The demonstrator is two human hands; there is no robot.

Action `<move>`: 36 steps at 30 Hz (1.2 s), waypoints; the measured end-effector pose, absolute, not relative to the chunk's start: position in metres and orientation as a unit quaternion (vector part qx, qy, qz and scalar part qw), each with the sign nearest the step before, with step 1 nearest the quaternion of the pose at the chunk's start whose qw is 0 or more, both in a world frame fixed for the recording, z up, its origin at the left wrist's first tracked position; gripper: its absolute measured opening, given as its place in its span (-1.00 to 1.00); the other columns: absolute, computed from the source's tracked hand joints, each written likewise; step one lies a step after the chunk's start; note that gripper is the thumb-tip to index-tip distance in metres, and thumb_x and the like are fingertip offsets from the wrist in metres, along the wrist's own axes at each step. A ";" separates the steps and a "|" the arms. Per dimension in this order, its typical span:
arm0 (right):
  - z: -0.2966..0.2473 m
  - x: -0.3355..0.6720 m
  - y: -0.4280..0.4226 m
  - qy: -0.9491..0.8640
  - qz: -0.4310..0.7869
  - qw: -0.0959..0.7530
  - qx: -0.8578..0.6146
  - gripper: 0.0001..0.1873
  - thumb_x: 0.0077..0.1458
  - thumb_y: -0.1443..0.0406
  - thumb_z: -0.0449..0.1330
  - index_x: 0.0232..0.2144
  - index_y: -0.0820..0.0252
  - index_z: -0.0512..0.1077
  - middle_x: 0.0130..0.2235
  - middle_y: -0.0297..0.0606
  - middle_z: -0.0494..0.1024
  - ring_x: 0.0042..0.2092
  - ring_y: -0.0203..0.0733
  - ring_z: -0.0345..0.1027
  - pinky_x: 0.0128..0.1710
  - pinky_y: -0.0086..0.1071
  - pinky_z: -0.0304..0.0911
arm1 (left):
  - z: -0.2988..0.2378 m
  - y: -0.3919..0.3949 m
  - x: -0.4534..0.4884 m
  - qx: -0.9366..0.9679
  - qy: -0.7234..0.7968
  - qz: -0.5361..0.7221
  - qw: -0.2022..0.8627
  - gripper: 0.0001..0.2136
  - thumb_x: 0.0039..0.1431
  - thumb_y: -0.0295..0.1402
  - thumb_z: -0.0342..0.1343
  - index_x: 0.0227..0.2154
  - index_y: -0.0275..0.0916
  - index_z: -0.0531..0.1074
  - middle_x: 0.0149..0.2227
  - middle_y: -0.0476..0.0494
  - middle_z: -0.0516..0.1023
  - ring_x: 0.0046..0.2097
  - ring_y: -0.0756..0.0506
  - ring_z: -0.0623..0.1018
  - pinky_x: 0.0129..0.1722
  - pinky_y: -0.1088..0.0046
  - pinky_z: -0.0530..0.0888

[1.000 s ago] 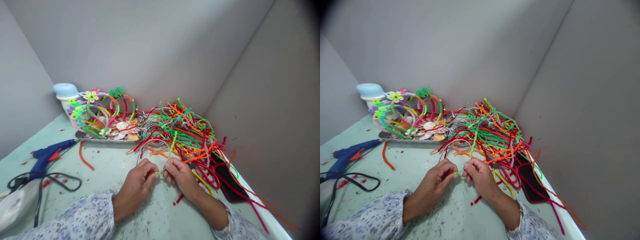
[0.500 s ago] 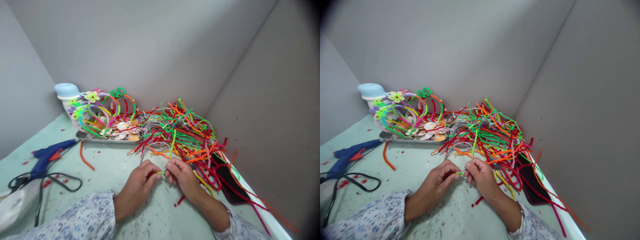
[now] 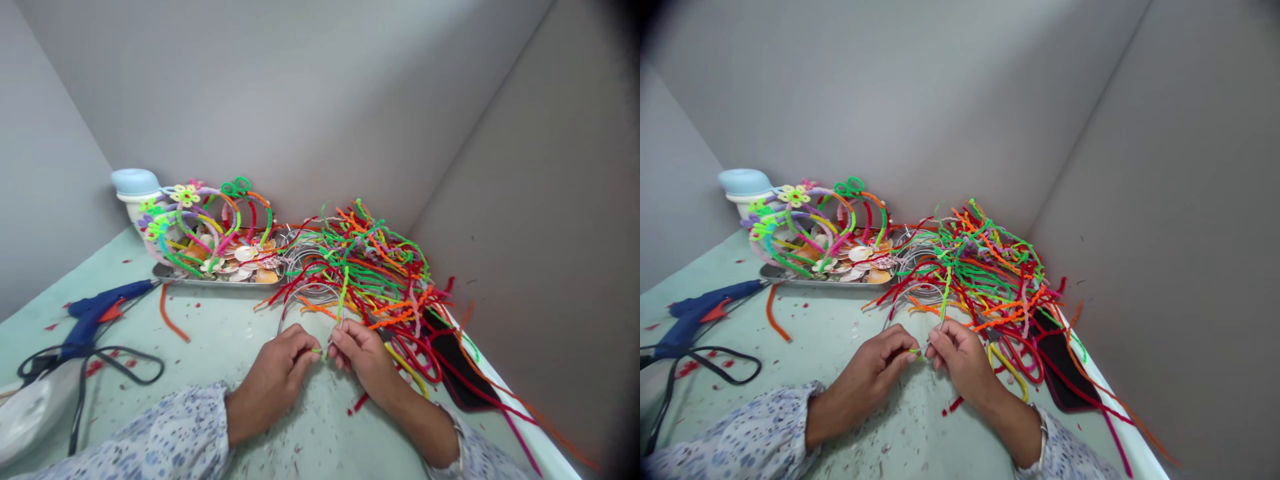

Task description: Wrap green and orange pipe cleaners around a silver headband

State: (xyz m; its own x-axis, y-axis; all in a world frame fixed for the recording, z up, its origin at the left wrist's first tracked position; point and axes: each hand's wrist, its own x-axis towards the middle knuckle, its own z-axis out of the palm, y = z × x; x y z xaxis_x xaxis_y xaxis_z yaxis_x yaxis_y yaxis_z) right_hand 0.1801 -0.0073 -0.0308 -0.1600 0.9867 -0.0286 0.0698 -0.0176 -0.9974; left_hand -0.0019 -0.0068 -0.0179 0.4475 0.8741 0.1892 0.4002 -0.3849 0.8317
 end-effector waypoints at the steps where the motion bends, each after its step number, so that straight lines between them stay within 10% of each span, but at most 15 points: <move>1: -0.030 0.180 -0.007 -0.545 0.528 0.438 -0.482 -0.64 0.13 0.05 0.15 -0.53 0.18 0.35 -0.58 -0.40 0.42 -0.58 -0.37 0.19 -0.54 -0.47 0.10 | -0.018 -0.007 -0.002 0.764 0.417 0.323 0.371 -0.86 0.21 -0.46 -0.01 -0.40 -0.24 0.43 -0.37 -0.06 0.43 -0.32 -0.06 0.43 -0.30 0.43 0.34; 10: -0.032 0.177 -0.004 -0.507 0.533 0.473 -0.484 -0.62 0.12 0.01 0.14 -0.50 0.20 0.35 -0.60 -0.41 0.41 -0.62 -0.39 0.16 -0.60 -0.50 0.07 | -0.025 -0.005 -0.001 0.684 0.426 0.383 0.452 -0.77 0.20 -0.36 0.05 -0.07 -0.21 0.38 -0.23 -0.10 0.52 -0.22 -0.07 0.51 -0.19 0.42 0.43; 22: -0.044 0.183 0.003 -0.398 0.517 0.598 -0.465 -0.63 0.06 -0.02 0.21 -0.40 0.16 0.35 -0.55 -0.40 0.44 -0.60 -0.36 0.25 -0.66 -0.52 0.09 | -0.029 0.000 -0.005 0.608 0.449 0.438 0.486 -0.81 0.26 -0.29 -0.02 -0.18 -0.23 0.41 -0.43 0.00 0.46 -0.42 0.00 0.43 -0.43 0.52 0.36; 36: -0.038 0.178 0.000 -0.508 0.493 0.480 -0.518 -0.64 0.13 0.00 0.11 -0.43 0.18 0.33 -0.50 -0.38 0.48 -0.67 -0.41 0.20 -0.69 -0.51 0.14 | -0.031 0.005 0.000 0.580 0.381 0.372 0.617 -0.77 0.12 -0.25 0.16 -0.24 -0.26 0.38 -0.43 0.02 0.40 -0.44 0.02 0.38 -0.45 0.53 0.38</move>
State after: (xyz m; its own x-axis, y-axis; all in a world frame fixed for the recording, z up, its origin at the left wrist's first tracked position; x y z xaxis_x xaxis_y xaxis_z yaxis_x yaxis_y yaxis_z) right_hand 0.1776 -0.0003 -0.0377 -0.0020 0.9997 -0.0231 0.0535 -0.0230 -0.9983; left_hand 0.0003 0.0045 -0.0307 0.4337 0.9003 -0.0385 -0.0166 0.0508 0.9986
